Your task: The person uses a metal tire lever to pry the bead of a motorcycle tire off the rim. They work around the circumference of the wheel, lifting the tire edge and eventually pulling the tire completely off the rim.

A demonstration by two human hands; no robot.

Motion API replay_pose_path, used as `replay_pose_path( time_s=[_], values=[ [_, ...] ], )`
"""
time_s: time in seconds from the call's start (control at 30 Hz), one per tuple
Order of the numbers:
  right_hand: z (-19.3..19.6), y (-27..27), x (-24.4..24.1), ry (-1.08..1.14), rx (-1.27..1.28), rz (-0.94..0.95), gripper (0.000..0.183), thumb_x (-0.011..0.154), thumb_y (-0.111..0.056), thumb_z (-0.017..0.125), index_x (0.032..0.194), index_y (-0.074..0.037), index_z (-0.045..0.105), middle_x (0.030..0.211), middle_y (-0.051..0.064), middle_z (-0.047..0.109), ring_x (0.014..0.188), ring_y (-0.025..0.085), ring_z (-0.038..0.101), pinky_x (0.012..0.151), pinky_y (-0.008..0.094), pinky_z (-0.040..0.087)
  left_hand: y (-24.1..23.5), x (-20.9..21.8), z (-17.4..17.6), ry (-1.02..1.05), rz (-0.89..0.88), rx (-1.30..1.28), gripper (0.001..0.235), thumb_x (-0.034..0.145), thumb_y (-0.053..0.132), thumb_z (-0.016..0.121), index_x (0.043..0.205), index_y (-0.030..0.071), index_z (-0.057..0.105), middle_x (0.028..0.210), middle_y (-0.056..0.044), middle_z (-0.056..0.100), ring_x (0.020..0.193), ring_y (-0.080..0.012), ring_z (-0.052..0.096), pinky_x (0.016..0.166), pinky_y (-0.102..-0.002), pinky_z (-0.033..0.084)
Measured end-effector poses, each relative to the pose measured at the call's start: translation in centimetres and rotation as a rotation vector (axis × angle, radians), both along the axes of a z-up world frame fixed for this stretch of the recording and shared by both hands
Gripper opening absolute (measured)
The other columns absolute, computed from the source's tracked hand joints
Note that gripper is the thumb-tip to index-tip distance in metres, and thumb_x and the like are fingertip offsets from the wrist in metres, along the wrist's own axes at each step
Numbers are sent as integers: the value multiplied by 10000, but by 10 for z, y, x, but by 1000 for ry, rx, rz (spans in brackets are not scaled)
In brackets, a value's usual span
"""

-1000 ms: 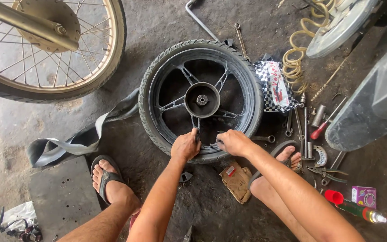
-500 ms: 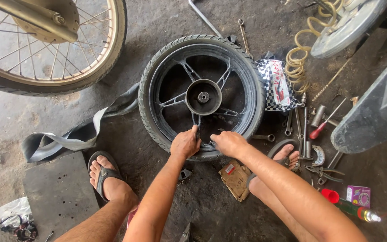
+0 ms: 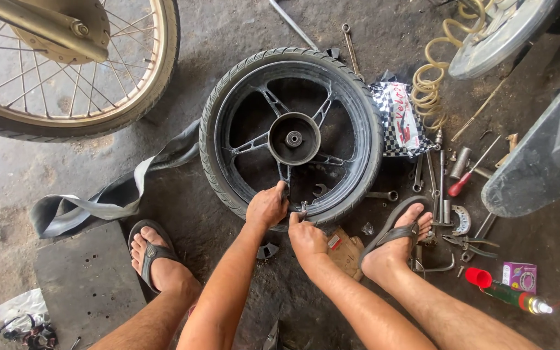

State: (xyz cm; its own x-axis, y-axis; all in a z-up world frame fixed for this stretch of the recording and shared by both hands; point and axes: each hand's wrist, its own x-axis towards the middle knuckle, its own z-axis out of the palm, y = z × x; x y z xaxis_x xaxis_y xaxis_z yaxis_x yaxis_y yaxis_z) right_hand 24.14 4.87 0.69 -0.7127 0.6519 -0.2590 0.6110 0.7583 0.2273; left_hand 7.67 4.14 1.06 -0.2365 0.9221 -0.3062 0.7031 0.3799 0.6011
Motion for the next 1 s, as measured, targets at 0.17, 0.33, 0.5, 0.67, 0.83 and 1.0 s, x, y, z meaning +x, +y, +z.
replay_pose_path(
  time_s=[0.17,0.33,0.5,0.67,0.83,1.0],
  values=[
    [-3,-5,-6,-52,-30,-49,320,921,-63,584,1219,46,541,654,93,688,524,179,726,393,323,574,-1,-1,1,-6,3,-17,322,899,227,660,1114,66,483,997,-181,724,937,-391,691,830,-499,538],
    [2,-10,-7,-31,4,-78,346,921,-60,584,1242,55,529,646,85,684,513,175,722,389,318,571,-5,-1,-3,2,15,35,309,896,210,660,1117,67,498,989,-182,724,939,-388,693,832,-495,543],
    [-24,-11,22,-34,-16,-137,491,890,-73,563,1346,76,460,679,143,684,541,233,737,418,355,589,-8,-1,-19,-43,17,174,341,841,186,685,1123,80,526,1030,-190,700,959,-417,668,820,-513,534],
    [-42,30,80,160,-45,-113,491,930,-101,508,1389,58,445,674,131,682,581,302,722,515,419,573,-13,10,-1,134,-75,328,355,831,244,717,1106,83,560,1032,-161,649,966,-371,672,805,-480,555],
    [18,37,81,382,-332,-311,416,1005,-137,471,1400,-9,450,697,131,667,585,302,688,543,432,581,13,17,-17,71,-156,393,283,873,268,687,1098,99,659,1082,-139,669,909,-342,692,701,-495,556],
    [5,-10,111,585,-401,-33,482,974,-116,566,1440,-30,482,669,117,656,568,265,643,595,415,575,49,35,-26,116,-88,-86,461,943,519,718,963,61,770,929,-171,733,895,-362,716,793,-470,576]
  ],
)
